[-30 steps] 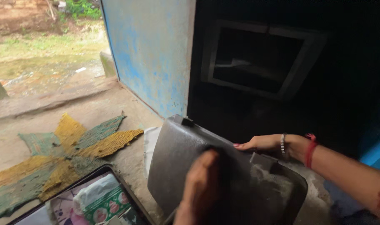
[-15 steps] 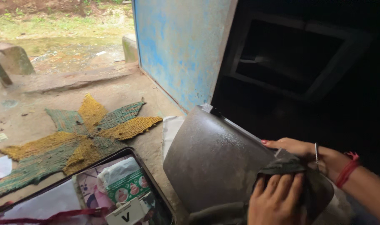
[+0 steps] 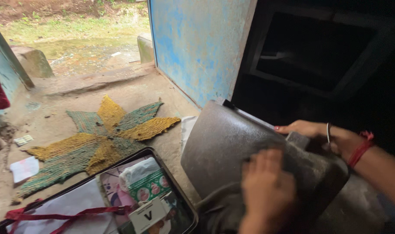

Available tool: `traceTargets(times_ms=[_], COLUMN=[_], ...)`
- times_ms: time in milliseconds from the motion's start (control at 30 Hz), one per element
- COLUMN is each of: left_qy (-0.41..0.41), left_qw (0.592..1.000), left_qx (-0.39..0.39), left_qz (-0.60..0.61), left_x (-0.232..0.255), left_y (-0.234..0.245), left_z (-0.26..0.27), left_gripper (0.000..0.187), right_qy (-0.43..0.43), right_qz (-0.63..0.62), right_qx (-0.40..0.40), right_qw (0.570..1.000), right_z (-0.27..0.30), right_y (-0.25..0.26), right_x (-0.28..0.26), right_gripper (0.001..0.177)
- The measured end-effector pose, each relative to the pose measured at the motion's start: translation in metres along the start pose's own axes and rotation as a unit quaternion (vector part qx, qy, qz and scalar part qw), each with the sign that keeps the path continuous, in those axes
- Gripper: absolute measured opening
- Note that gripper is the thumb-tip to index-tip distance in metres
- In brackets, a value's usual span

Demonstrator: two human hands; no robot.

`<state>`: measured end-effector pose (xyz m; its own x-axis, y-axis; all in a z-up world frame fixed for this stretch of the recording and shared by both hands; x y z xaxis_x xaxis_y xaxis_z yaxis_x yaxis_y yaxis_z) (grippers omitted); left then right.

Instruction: The person cleans a suitcase by hand using a dark cloth, wiping both the inner base and the outer shell.

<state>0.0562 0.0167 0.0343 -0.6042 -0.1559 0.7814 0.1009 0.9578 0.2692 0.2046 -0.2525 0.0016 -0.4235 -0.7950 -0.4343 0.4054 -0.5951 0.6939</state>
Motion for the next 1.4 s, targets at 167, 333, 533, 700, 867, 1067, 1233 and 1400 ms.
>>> traceTargets(times_ms=[167,333,533,700,867,1067,1233,1400], left_qy=[-0.132,-0.145,-0.118,-0.147,-0.170,0.048,0.117,-0.053], left_qw=[0.990,0.985,0.958,0.976,0.983,0.959,0.964,0.992], left_qx=[-0.019,0.069,0.234,0.147,0.067,0.247,0.231,0.098], left_qz=[0.046,-0.067,-0.119,-0.061,0.018,0.133,0.052,0.059], left_x=[0.089,0.086,0.085,0.076,0.041,-0.107,-0.125,0.007], left_y=[0.011,0.036,0.070,0.061,0.078,0.112,0.104,0.106], left_z=[0.012,-0.014,-0.049,-0.037,-0.027,-0.049,-0.051,-0.057], left_gripper=[0.069,0.062,0.048,0.050,0.055,0.049,0.055,0.056], right_qy=[-0.083,-0.047,-0.025,0.265,0.244,0.241,0.188,0.123], right_qz=[0.037,0.077,-0.079,0.039,0.063,0.089,0.125,0.151], right_qx=[0.040,0.077,0.263,0.560,0.582,0.659,0.700,0.694], right_qw=[0.995,0.993,0.961,0.784,0.773,0.707,0.677,0.693], right_z=[0.008,0.048,0.169,0.216,0.229,0.251,0.243,0.223], right_y=[0.008,0.021,0.009,-0.030,-0.042,-0.060,-0.060,-0.036], right_x=[-0.046,-0.127,-0.125,-0.157,-0.183,-0.210,-0.210,-0.244], right_gripper=[0.069,0.054,0.043,0.040,0.038,0.033,0.033,0.033])
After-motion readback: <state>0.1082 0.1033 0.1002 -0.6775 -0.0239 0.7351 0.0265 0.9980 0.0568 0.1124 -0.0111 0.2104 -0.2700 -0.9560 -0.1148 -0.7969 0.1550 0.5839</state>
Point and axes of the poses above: each hand's wrist, its own z-axis away from the middle knuckle, its own y-axis out of the back of the hand, x = y × z, the point moved 7 cm from there along -z, towards the middle knuckle, and after that the axes turned 13 degrees about z, right-handed, at the moved point
